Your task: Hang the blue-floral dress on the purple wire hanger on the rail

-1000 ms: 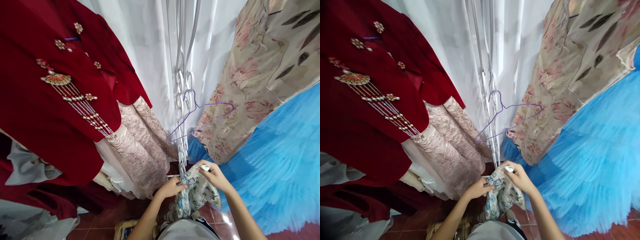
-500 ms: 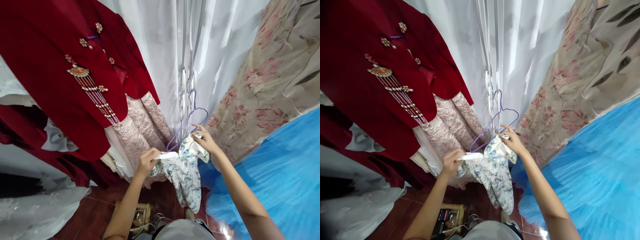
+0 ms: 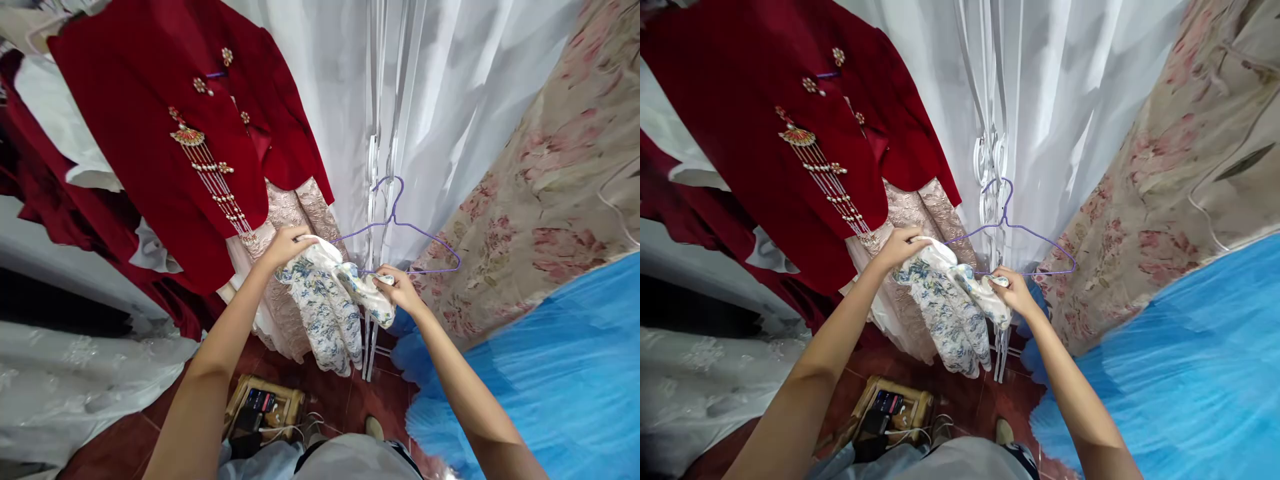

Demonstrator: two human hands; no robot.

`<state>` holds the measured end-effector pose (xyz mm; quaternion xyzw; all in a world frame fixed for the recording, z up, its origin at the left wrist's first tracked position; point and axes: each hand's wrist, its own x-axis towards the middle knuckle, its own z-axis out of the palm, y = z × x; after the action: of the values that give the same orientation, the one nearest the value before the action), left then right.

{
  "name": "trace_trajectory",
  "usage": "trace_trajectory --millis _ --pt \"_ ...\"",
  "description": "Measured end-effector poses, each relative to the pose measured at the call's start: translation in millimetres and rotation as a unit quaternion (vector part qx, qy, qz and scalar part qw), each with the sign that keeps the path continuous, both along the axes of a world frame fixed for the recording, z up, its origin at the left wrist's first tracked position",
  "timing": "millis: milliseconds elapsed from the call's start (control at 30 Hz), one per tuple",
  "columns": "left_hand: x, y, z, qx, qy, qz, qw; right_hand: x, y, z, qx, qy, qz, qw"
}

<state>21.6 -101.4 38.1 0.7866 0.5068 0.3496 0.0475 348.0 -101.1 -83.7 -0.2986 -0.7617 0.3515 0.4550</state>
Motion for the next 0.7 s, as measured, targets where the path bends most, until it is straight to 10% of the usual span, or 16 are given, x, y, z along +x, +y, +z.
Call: trace_trajectory --millis 267,467,700 --pt "71 36 27.8 -0.04 0.104 -0.128 0.986 -30 -13 -4 0.011 0.015 -0.044 0.999" --pt "64 39 -13.2 -0.046 0.043 -0.007 0.998 -29 -43 -10 0.089 0.057 -0.177 0.979" --pt "45 26 -21.7 -0.009 0.046 -0.042 0.998 38 -48 -6 0.144 0.172 -0.541 0.81"
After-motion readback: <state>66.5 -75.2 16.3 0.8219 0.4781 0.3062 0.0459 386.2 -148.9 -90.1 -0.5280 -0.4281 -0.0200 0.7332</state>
